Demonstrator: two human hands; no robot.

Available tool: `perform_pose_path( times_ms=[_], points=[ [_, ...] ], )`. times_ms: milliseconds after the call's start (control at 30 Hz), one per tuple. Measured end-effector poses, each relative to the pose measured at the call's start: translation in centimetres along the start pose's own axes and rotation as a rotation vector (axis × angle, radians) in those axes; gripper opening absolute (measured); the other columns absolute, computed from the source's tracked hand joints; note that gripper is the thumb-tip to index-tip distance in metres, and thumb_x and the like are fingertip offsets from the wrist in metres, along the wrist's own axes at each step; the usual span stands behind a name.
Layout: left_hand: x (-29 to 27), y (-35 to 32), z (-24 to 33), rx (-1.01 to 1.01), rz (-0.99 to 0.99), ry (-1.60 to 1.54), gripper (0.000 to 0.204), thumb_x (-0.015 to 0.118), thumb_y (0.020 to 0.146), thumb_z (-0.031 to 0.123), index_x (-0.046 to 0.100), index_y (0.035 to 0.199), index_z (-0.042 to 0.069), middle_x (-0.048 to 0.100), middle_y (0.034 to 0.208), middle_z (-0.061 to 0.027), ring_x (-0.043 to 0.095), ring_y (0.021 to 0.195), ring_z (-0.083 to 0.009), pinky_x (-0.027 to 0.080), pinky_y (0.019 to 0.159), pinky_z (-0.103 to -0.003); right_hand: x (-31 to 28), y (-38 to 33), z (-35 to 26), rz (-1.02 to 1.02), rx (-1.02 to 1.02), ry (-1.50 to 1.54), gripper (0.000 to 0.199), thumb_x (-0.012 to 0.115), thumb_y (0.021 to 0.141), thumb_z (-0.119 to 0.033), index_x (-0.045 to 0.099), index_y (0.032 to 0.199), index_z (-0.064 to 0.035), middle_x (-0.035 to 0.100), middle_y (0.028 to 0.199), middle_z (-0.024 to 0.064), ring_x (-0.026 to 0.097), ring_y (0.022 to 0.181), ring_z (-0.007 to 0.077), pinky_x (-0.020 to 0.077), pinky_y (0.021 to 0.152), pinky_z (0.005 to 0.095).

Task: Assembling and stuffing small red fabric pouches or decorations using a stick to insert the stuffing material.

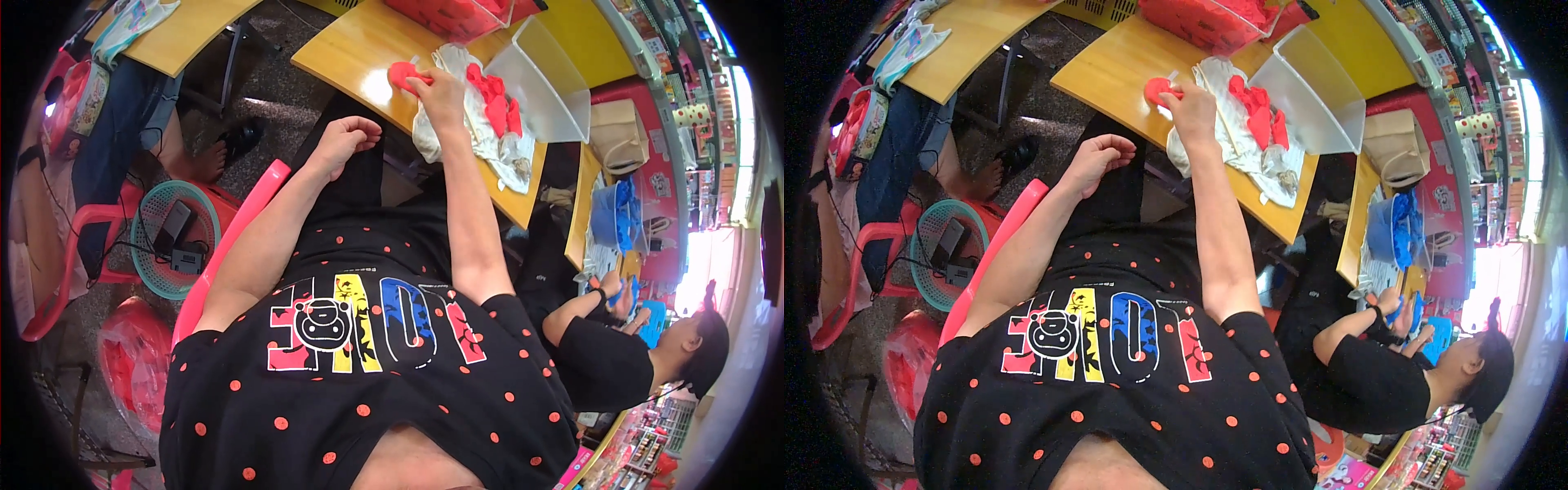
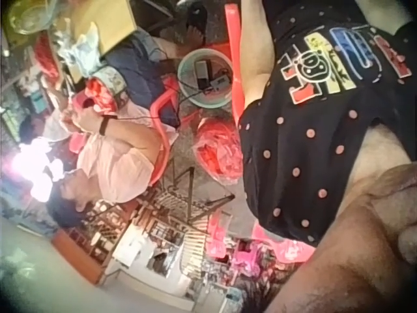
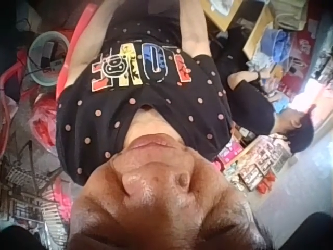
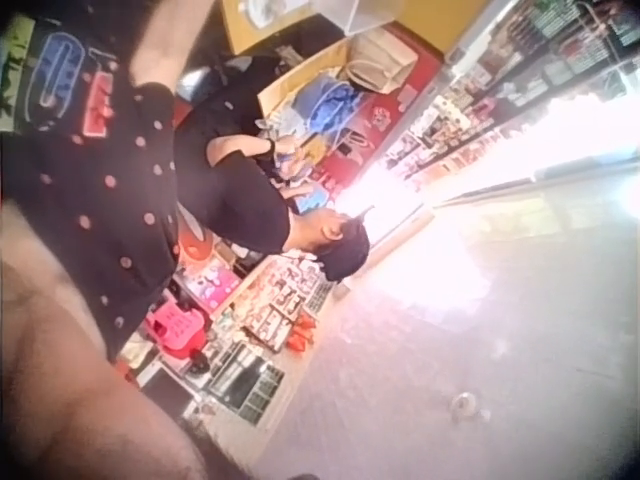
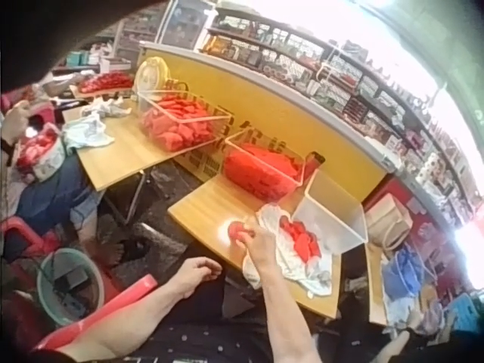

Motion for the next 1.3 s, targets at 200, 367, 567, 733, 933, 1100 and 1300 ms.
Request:
perform_pose_path(
  times_ms=[200, 367, 567, 733, 933, 1100, 1300],
  points=[
    [1.5, -1.1, 2.3, 0.068, -0.068, -0.426, 0.032, 0.053, 0.092, 0.014, 0.048, 0.122, 0.002, 0.059, 0.113, -0.0108, 0.058, 0.105, -0.0195, 0.049, 0.091, -0.035, -3.4, -2.3, -4.5, -0.006, 0.056, 0.337, 0.025, 0.074, 0.075, -0.018, 0.069, 0.090, 0.0011, 0.067, 0.073, 0.0126, 0.063, 0.066, 0.0124, 0.0484, 0.061, 0.0248],
    [3.1, -2.0, 3.4, 0.079, -0.211, -0.755, 0.031, 0.058, 0.090, 0.013, 0.051, 0.119, 0.004, 0.060, 0.111, -0.0087, 0.059, 0.102, -0.0184, 0.051, 0.088, -0.035, -4.6, -6.2, -7.2, 0.008, -0.145, 0.323, 0.024, 0.073, 0.076, -0.013, 0.067, 0.097, -0.0024, 0.067, 0.078, 0.0098, 0.063, 0.070, 0.0130, 0.0484, 0.065, 0.0253],
    [4.0, -2.7, 3.3, 0.061, -0.236, -0.663, 0.023, 0.056, 0.091, 0.012, 0.055, 0.114, 0.007, 0.062, 0.107, -0.0049, 0.060, 0.100, -0.0155, 0.051, 0.087, -0.031, -5.6, -8.7, -7.8, -0.029, -0.281, 0.266, 0.027, 0.066, 0.080, -0.007, 0.064, 0.106, -0.0096, 0.061, 0.085, 0.0103, 0.060, 0.079, 0.0239, 0.0487, 0.068, 0.0327],
    [4.2, -3.0, 3.0, -0.007, -0.295, -0.600, 0.023, 0.056, 0.091, 0.014, 0.056, 0.113, 0.006, 0.062, 0.108, -0.0054, 0.061, 0.098, -0.0147, 0.051, 0.086, -0.030, -6.1, -9.7, -7.5, -0.121, -0.213, 0.288, 0.028, 0.066, 0.080, -0.009, 0.064, 0.107, -0.0103, 0.058, 0.087, 0.0100, 0.059, 0.076, 0.0252, 0.0481, 0.068, 0.0332],
    [4.6, -3.2, 2.7, -0.063, -0.263, -0.427, 0.022, 0.058, 0.090, 0.016, 0.057, 0.110, 0.005, 0.063, 0.104, -0.0062, 0.062, 0.094, -0.0141, 0.052, 0.081, -0.029, -5.7, -11.0, -5.4, -0.170, -0.116, 0.286, 0.029, 0.068, 0.080, -0.010, 0.063, 0.108, -0.0061, 0.058, 0.090, 0.0089, 0.058, 0.080, 0.0191, 0.0464, 0.072, 0.0274],
    [5.1, -3.2, 2.2, -0.106, -0.232, -0.306, 0.022, 0.062, 0.088, 0.017, 0.059, 0.106, 0.006, 0.064, 0.100, -0.0058, 0.062, 0.091, -0.0143, 0.053, 0.079, -0.029, -3.5, -12.5, -2.4, -0.088, 0.301, 0.885, 0.023, 0.068, 0.081, -0.009, 0.063, 0.103, -0.0018, 0.060, 0.090, 0.0048, 0.057, 0.077, 0.0125, 0.0469, 0.069, 0.0248],
    [4.0, -2.8, 2.2, -0.064, -0.051, -0.277, 0.022, 0.060, 0.089, 0.017, 0.058, 0.108, 0.006, 0.064, 0.101, -0.0055, 0.062, 0.090, -0.0131, 0.053, 0.079, -0.029, -2.7, -13.1, -1.7, -0.221, 0.602, 1.098, 0.021, 0.070, 0.080, -0.009, 0.064, 0.098, -0.0003, 0.063, 0.086, 0.0026, 0.057, 0.071, 0.0064, 0.0458, 0.065, 0.0190]
  ],
)
Point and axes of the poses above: each hand's wrist, its own y-axis towards the middle knuckle, its own x-axis out of the palm, z = x × y, the point moved 6 cm from there along y, towards the middle knuckle
